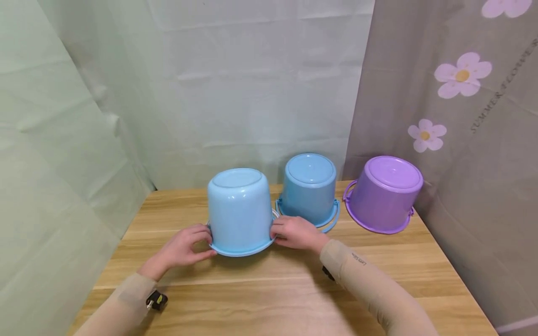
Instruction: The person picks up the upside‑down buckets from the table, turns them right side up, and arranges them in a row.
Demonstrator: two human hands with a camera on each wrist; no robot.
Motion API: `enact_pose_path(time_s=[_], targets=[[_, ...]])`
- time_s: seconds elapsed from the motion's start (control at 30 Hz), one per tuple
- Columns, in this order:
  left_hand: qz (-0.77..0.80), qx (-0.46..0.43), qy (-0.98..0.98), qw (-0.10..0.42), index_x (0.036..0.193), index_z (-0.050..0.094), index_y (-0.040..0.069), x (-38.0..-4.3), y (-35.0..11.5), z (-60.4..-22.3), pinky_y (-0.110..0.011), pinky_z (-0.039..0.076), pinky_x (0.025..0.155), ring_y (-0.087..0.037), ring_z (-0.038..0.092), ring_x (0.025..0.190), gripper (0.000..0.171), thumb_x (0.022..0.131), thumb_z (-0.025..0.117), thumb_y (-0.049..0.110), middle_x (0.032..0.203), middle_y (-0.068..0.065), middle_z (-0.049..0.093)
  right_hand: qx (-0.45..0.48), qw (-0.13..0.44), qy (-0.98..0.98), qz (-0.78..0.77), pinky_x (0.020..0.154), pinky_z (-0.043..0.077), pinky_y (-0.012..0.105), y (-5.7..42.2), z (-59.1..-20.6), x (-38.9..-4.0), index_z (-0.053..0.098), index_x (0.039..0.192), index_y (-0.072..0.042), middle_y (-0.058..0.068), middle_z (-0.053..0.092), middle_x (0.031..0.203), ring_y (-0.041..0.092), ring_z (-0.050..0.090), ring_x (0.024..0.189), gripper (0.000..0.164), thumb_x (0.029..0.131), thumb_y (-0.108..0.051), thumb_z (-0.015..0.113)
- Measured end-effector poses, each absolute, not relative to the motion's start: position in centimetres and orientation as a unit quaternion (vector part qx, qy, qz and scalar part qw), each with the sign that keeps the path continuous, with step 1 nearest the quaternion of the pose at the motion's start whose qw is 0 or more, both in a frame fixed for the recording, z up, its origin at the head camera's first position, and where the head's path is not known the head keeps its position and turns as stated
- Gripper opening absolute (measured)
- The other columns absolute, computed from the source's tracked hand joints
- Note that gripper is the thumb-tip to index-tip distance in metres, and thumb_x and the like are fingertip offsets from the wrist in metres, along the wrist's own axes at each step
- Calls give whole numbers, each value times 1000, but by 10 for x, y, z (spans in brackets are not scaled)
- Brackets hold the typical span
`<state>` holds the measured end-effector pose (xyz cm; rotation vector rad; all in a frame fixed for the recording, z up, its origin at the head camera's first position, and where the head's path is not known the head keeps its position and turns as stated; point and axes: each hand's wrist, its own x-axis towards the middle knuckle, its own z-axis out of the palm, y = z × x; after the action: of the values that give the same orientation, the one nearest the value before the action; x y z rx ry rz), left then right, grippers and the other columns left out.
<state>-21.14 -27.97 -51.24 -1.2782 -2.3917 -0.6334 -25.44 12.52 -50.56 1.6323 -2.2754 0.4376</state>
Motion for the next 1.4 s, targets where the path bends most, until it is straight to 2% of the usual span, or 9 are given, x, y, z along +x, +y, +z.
enact_pose_path(time_s=[0.1, 0.23, 0.33, 0.6, 0.7, 0.97, 1.27, 1.4], targets=[[-230, -446, -846, 181, 90, 68, 18, -210, -280, -511, -30, 56, 73, -13, 61, 85, 34, 83, 95, 38, 98, 8, 63, 574, 154, -789, 158, 80, 57, 21, 124, -506, -254, 70, 97, -19, -5, 67, 100, 10, 64, 93, 21, 90, -9, 87], [-233, -440, -846, 189, 91, 67, 16, -210, -281, -510, -35, 60, 78, -14, 63, 92, 37, 74, 99, 14, 100, 5, 66, 574, 167, -785, 162, 79, 57, 22, 123, -507, -254, 70, 98, -18, -5, 67, 99, 10, 65, 92, 21, 89, -9, 87], [-231, -438, -846, 199, 92, 67, 14, -211, -281, -508, -39, 62, 82, -17, 66, 96, 38, 72, 95, -3, 102, 2, 68, 571, 184, -783, 164, 79, 57, 23, 122, -506, -255, 71, 97, -17, -5, 66, 98, 11, 64, 91, 22, 86, -8, 87], [-231, -433, -836, 246, 91, 67, 9, -214, -280, -507, -37, 62, 80, -21, 67, 95, 45, 69, 83, -27, 101, -2, 68, 573, 210, -774, 171, 78, 58, 26, 120, -502, -257, 70, 101, -16, -2, 67, 100, 14, 65, 91, 26, 86, -2, 85], [-228, -434, -831, 263, 91, 67, 8, -214, -280, -505, -36, 62, 81, -22, 68, 95, 45, 69, 78, -30, 101, -3, 69, 571, 210, -773, 179, 79, 59, 27, 120, -500, -256, 70, 102, -15, -1, 67, 102, 15, 65, 92, 27, 86, 1, 84], [-256, -442, -814, 278, 97, 67, 6, -215, -279, -498, -32, 59, 86, -24, 68, 95, 48, 68, 78, -30, 102, -4, 68, 572, 219, -765, 200, 84, 59, 28, 124, -498, -255, 69, 106, -12, 0, 67, 107, 17, 66, 98, 31, 85, 4, 84], [-299, -440, -799, 280, 101, 66, 6, -212, -276, -474, -23, 54, 89, -23, 67, 93, 51, 68, 79, -32, 101, -4, 69, 559, 217, -763, 240, 84, 58, 28, 123, -483, -254, 63, 107, -12, 0, 67, 108, 15, 66, 98, 36, 84, 4, 86], [-299, -438, -798, 285, 101, 66, 5, -211, -275, -460, -24, 55, 87, -23, 68, 93, 50, 70, 80, -31, 102, -5, 70, 558, 218, -758, 257, 81, 57, 28, 123, -470, -256, 62, 107, -12, -1, 65, 107, 14, 64, 95, 38, 83, 6, 86]])
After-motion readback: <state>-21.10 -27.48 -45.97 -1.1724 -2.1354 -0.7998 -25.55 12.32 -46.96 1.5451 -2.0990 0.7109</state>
